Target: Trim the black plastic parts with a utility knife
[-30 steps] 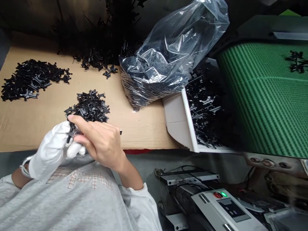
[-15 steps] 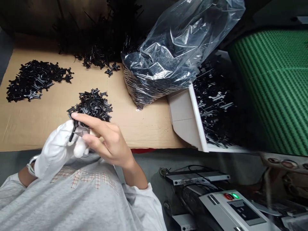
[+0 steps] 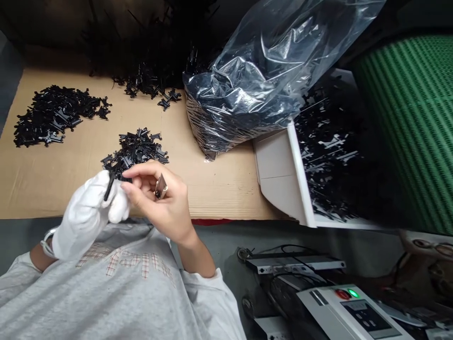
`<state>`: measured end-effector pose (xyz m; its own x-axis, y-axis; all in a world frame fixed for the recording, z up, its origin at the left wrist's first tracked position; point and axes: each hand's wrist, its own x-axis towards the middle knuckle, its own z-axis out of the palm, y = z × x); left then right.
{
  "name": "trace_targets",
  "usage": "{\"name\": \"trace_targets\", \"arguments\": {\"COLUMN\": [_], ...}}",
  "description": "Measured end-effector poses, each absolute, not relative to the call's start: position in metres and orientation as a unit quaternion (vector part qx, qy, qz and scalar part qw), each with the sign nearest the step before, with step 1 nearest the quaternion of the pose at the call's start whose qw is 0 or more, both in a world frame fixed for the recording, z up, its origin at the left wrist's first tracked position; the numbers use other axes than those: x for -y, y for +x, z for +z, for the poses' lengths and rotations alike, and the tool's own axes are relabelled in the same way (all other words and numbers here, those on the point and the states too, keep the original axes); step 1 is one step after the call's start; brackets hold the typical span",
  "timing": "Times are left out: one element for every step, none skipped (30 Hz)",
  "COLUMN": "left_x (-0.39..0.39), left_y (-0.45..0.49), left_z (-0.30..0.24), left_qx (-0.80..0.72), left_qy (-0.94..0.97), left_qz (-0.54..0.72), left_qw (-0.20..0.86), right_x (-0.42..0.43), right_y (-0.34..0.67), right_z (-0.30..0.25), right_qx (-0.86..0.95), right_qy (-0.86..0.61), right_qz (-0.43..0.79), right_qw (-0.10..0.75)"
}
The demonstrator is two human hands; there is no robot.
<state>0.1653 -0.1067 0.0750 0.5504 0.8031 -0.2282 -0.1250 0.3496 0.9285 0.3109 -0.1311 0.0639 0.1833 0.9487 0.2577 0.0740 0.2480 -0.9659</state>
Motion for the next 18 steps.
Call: {"name": "trace_targets", "arguments": {"left_x": [0.107, 0.107, 0.108, 0.108, 0.107, 0.107, 0.106, 0.105, 0.104, 0.102, 0.099, 0.096, 0.092, 0.086, 0.079, 0.07, 0.061, 0.051], "left_y": [0.166, 0.167, 0.167, 0.167, 0.167, 0.167, 0.166, 0.166, 0.166, 0.167, 0.166, 0.166, 0.164, 0.16, 0.154, 0.147, 0.137, 0.125], "left_z": [0.074, 0.073, 0.071, 0.07, 0.069, 0.069, 0.069, 0.069, 0.07, 0.069, 0.068, 0.064, 0.06, 0.054, 0.047, 0.04, 0.033, 0.026], "left_qx": [-0.359, -0.364, -0.368, -0.37, -0.37, -0.365, -0.358, -0.348, -0.339, -0.332, -0.331, -0.34, -0.361, -0.388, -0.426, -0.466, -0.508, -0.571], "left_qy": [0.487, 0.502, 0.519, 0.535, 0.548, 0.555, 0.556, 0.552, 0.546, 0.545, 0.556, 0.586, 0.627, 0.668, 0.708, 0.723, 0.725, 0.731], "left_qz": [0.337, 0.356, 0.369, 0.373, 0.37, 0.365, 0.36, 0.351, 0.337, 0.321, 0.302, 0.282, 0.262, 0.246, 0.23, 0.221, 0.214, 0.191], "left_qw": [0.721, 0.699, 0.678, 0.661, 0.653, 0.652, 0.658, 0.671, 0.688, 0.7, 0.7, 0.679, 0.639, 0.585, 0.514, 0.459, 0.413, 0.321], "right_x": [0.131, 0.131, 0.131, 0.13, 0.128, 0.127, 0.125, 0.124, 0.122, 0.12, 0.117, 0.115, 0.112, 0.109, 0.105, 0.102, 0.098, 0.094], "right_y": [0.309, 0.306, 0.305, 0.303, 0.303, 0.303, 0.303, 0.305, 0.307, 0.309, 0.313, 0.316, 0.32, 0.324, 0.327, 0.331, 0.334, 0.336], "right_z": [0.065, 0.066, 0.067, 0.068, 0.068, 0.067, 0.067, 0.065, 0.064, 0.062, 0.059, 0.055, 0.051, 0.047, 0.042, 0.036, 0.031, 0.025], "right_qx": [0.516, 0.509, 0.501, 0.492, 0.484, 0.476, 0.472, 0.474, 0.482, 0.495, 0.512, 0.532, 0.551, 0.569, 0.588, 0.607, 0.619, 0.631], "right_qy": [-0.483, -0.474, -0.464, -0.451, -0.442, -0.435, -0.432, -0.429, -0.426, -0.421, -0.42, -0.423, -0.436, -0.464, -0.499, -0.527, -0.555, -0.581], "right_qz": [0.384, 0.402, 0.419, 0.434, 0.448, 0.462, 0.474, 0.485, 0.49, 0.488, 0.478, 0.458, 0.434, 0.401, 0.365, 0.334, 0.301, 0.273], "right_qw": [0.594, 0.596, 0.599, 0.605, 0.609, 0.609, 0.604, 0.596, 0.588, 0.582, 0.577, 0.573, 0.564, 0.547, 0.521, 0.492, 0.468, 0.436]}}
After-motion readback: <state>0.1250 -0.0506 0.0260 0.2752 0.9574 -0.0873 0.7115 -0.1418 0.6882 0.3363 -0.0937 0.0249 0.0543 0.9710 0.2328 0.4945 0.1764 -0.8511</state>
